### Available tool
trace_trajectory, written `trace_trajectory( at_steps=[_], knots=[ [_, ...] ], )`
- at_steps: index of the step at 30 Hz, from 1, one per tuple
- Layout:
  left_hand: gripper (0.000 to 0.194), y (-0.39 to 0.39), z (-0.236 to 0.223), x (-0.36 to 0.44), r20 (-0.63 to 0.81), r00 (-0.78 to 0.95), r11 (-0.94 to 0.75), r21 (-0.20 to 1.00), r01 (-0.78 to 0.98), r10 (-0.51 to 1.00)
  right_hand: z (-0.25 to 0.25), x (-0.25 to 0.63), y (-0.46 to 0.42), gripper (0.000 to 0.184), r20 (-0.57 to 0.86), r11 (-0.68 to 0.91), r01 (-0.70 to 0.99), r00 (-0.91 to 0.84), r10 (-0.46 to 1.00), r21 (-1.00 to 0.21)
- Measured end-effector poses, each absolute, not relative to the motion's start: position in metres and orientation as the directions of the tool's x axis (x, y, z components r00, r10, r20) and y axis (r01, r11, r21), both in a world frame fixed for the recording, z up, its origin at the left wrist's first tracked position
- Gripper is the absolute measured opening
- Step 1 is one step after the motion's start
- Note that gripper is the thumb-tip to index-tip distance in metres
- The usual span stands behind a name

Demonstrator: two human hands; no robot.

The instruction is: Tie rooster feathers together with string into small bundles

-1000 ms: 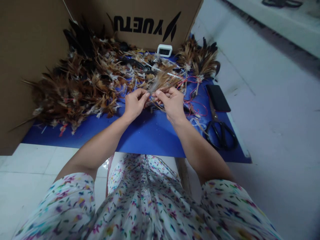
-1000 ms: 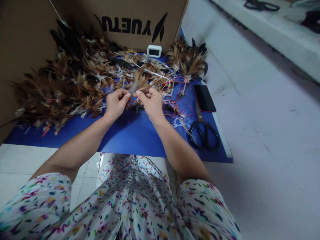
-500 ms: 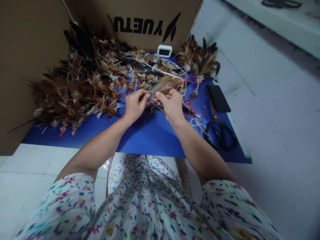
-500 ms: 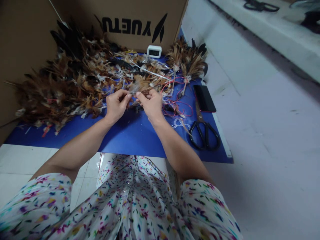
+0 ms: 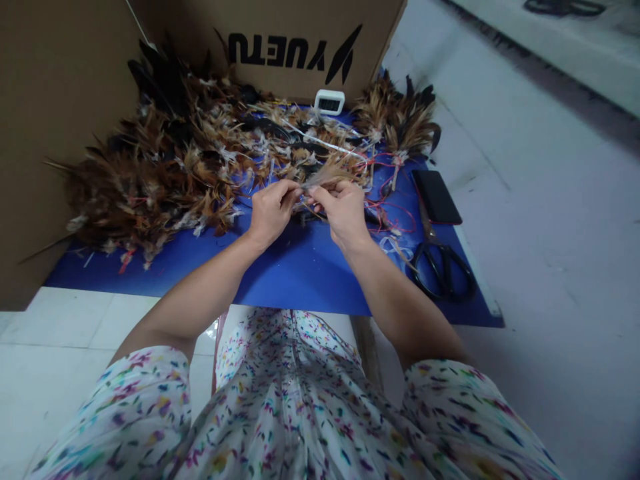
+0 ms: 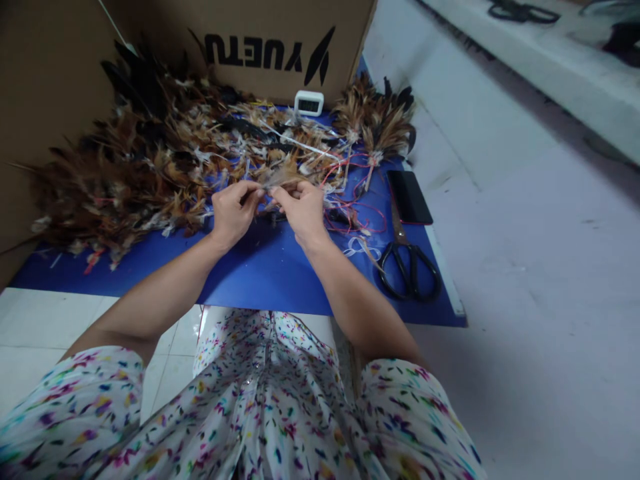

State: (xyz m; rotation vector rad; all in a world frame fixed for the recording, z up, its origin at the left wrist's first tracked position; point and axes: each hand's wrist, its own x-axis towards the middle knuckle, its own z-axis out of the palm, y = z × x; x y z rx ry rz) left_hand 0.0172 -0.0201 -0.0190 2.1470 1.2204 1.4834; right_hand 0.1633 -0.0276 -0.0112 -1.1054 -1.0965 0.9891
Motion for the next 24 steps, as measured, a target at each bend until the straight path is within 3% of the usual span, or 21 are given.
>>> trace_trajectory(
  at_steps=[5, 14, 19, 24],
  knots=[
    [0.023, -0.0139, -0.0264, 0.0147, 0.734, 0.199, -0.691, 0.460, 0.557, 0.649, -0.0101, 0.1638, -0.0288, 0.022, 0.133, 0.147, -0.082, 0.154, 0.979, -0.986],
    [0.018, -0.0119, -0.0290, 0.0135, 0.780, 0.223, -0.725, 0.378, 0.576, 0.584, -0.0124, 0.1637, -0.0290, 0.022, 0.136, 0.156, -0.135, 0.145, 0.980, -0.979],
    [0.015, -0.0138, -0.0252, 0.0138, 0.757, 0.188, -0.710, 0.455, 0.538, 0.626, -0.0100, 0.1637, -0.0304, 0.030, 0.167, 0.178, -0.107, 0.108, 0.980, -0.978],
    [0.023, -0.0139, -0.0203, 0.0163, 0.635, 0.083, -0.613, 0.690, 0.386, 0.768, -0.0072, 0.1673, -0.0316, 0.025, 0.238, 0.242, -0.039, 0.082, 0.968, -0.970]
  ],
)
